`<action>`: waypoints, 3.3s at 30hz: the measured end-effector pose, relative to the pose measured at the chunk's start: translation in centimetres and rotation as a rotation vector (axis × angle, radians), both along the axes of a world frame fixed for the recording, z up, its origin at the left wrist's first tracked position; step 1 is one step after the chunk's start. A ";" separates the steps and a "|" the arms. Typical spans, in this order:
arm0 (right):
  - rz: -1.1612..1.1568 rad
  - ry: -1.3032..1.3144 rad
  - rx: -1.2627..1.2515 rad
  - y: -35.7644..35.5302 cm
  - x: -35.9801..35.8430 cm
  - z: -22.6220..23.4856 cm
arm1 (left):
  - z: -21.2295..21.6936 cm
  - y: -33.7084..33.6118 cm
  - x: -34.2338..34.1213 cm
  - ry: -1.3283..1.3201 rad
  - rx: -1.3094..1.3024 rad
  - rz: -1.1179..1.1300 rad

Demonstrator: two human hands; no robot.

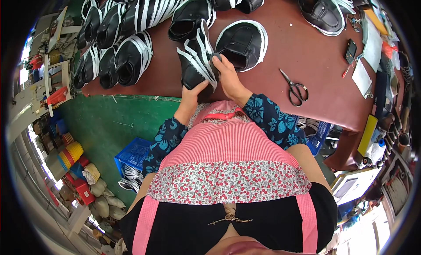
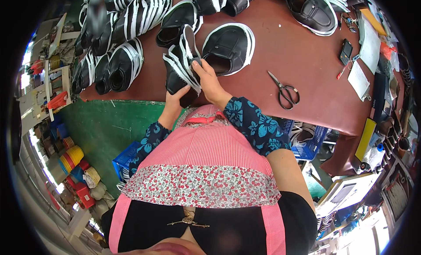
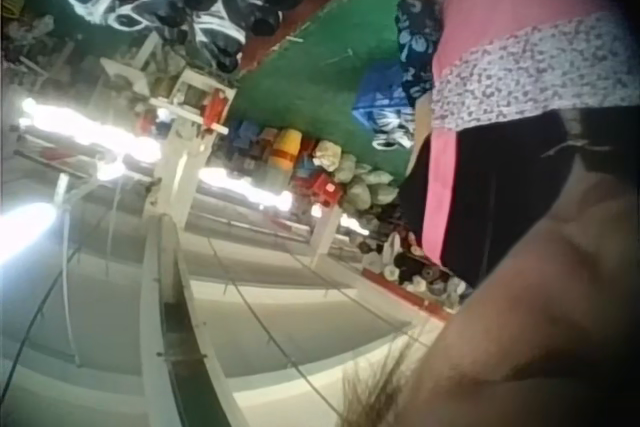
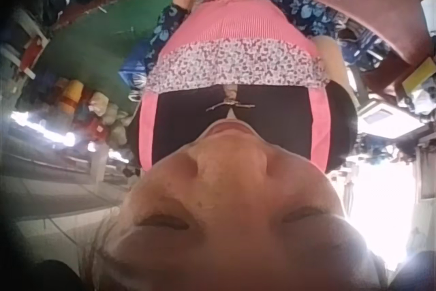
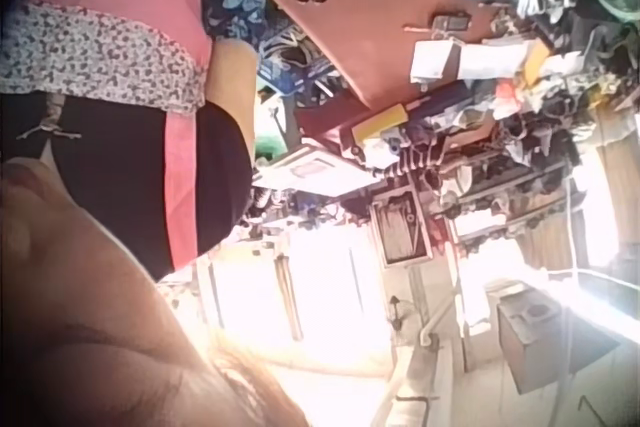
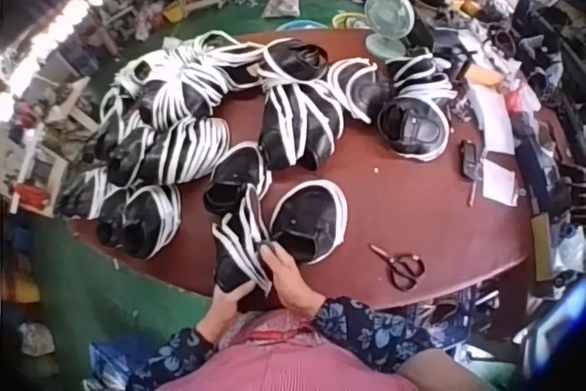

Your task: The person is assembling and inspecting shoe uppers and soles on a factory workbench.

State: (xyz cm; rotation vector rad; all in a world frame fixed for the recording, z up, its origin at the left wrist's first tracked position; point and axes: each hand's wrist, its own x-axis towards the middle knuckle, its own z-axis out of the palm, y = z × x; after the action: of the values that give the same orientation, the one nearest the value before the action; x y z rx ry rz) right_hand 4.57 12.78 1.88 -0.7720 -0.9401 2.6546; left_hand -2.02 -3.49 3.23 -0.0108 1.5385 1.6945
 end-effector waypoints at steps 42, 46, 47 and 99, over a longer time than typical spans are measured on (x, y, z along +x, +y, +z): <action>0.967 -0.440 1.440 8.9 -2.7 -3.5 | -11.9 10.4 3.5 1.663 0.145 -0.840; 1.387 -0.608 1.749 11.8 -4.6 -6.5 | -12.4 10.4 4.3 1.639 0.050 -0.836; 1.429 -0.665 1.871 13.4 -5.0 -7.3 | -12.3 10.4 4.4 1.548 -0.012 -0.925; -0.397 -0.717 0.297 13.1 18.0 -12.3 | -2.5 2.3 0.9 -0.012 -0.129 -0.143</action>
State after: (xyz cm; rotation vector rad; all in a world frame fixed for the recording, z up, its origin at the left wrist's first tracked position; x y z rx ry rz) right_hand 22.52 25.88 -10.38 -1.6699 -1.1399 1.8452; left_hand -1.08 -1.14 0.76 0.0209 1.5988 1.4796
